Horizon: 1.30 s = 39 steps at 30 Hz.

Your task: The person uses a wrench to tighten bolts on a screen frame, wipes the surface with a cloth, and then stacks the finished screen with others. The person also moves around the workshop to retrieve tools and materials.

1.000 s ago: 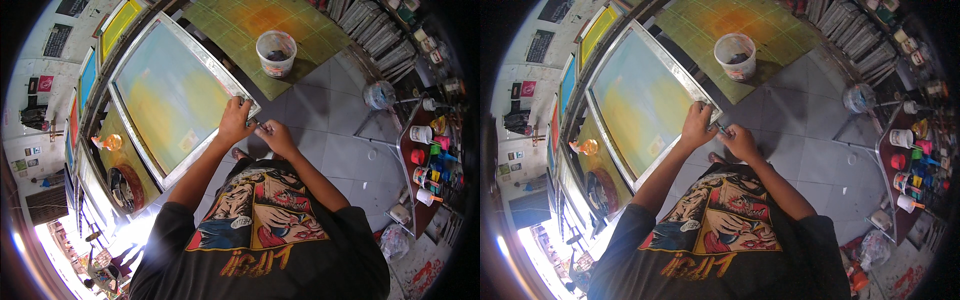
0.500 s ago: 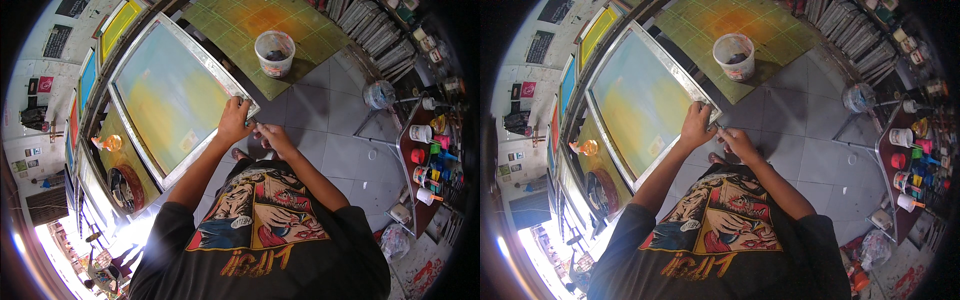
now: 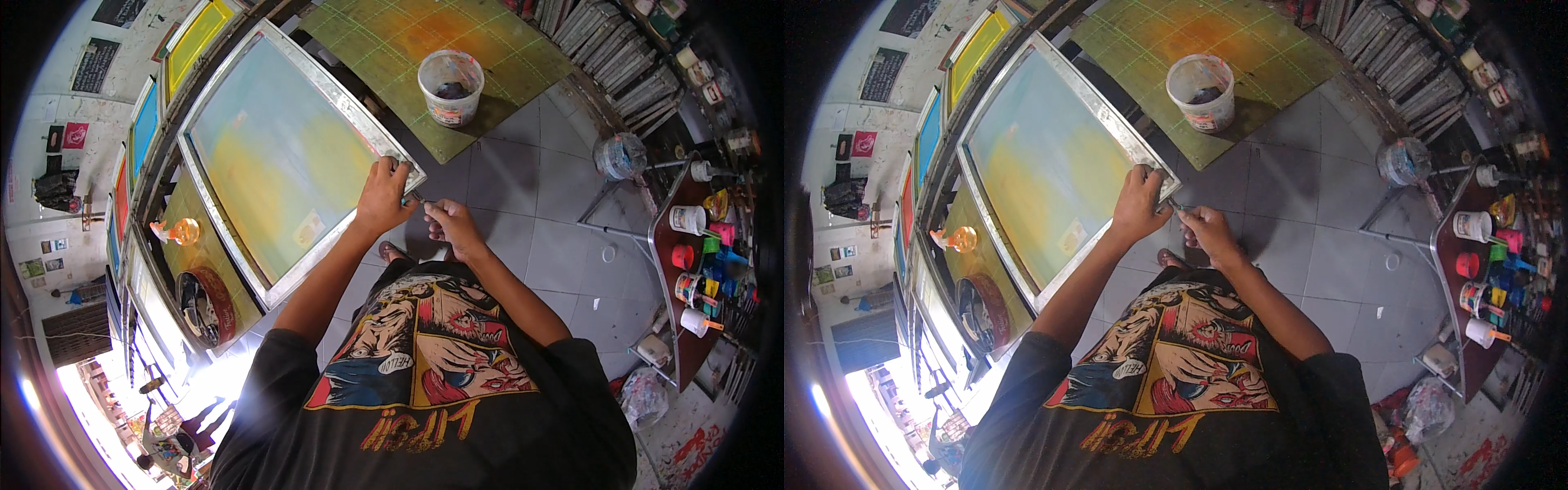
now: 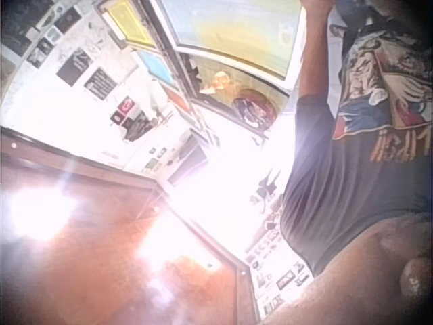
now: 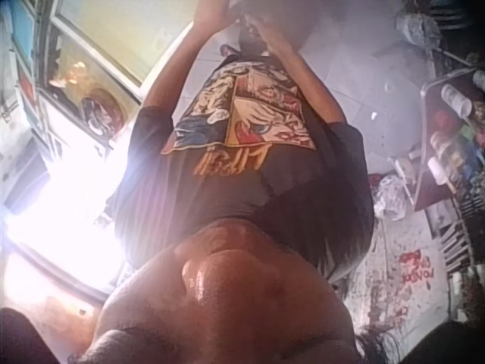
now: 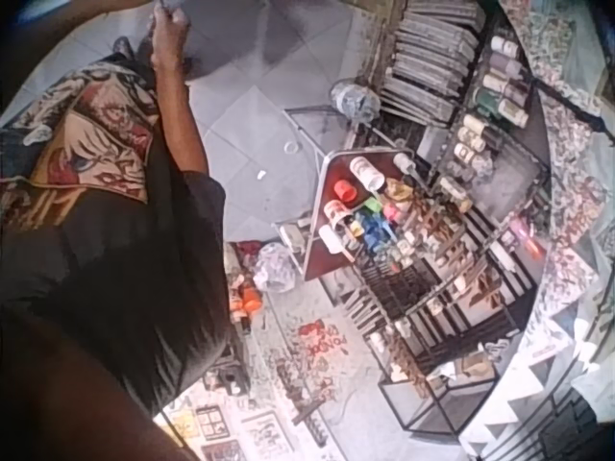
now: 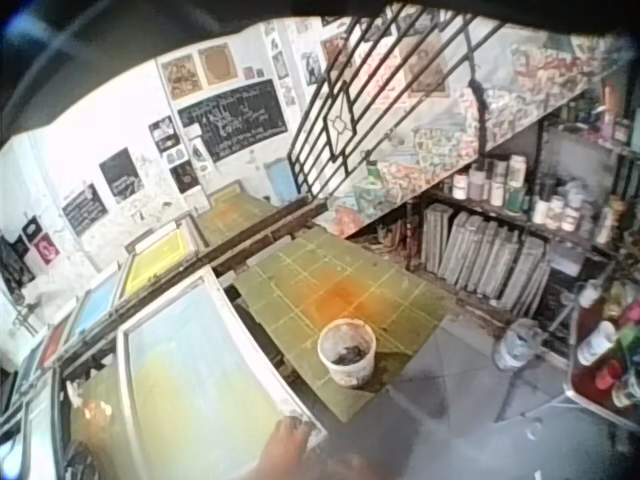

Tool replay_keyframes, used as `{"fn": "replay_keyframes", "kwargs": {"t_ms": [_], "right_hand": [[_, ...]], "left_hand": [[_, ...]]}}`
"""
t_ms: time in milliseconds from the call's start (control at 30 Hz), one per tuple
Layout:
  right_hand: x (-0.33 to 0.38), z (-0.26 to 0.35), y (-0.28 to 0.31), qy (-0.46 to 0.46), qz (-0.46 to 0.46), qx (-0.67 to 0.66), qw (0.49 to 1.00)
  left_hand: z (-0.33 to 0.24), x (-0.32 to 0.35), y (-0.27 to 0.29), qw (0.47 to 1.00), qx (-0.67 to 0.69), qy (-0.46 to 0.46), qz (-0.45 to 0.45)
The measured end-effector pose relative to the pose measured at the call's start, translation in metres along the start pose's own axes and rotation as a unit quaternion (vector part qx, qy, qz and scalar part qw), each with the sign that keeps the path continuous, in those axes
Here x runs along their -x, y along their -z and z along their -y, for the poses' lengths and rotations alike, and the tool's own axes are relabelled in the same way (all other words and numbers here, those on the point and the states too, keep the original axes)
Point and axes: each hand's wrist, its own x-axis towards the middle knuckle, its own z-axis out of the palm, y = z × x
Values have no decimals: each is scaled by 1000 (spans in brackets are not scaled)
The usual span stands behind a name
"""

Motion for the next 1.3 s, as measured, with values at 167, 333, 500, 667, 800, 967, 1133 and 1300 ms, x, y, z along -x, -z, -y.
{"fn": "replay_keyframes", "kwargs": {"t_ms": [167, 333, 500, 667, 800, 967, 1133, 1300], "right_hand": [[0, 0, 3, -40, 40, -85, 995], [-7, -4, 6, -38, 30, -65, 997], [-8, -4, 7, -52, 56, -126, 989], [-12, 2, 14, -77, 119, -101, 985], [-17, 2, 14, -66, 110, -75, 989], [-12, 6, 5, -15, 50, 23, 998], [-5, 16, 5, -47, 63, -23, 997], [-5, 16, 8, -31, 82, 55, 995]], "left_hand": [[1, -1, -1, 1000, -5, -5, -1], [1, 0, -1, 1000, -1, -8, -4], [1, 0, -1, 1000, -6, -8, -5], [1, 0, -2, 1000, -13, -6, -3], [1, 0, -2, 1000, -20, -5, -4], [1, 1, -1, 1000, -12, 0, -1], [0, 0, -1, 1000, -6, 1, -3], [-1, 0, -1, 1000, -7, 5, -2]]}}
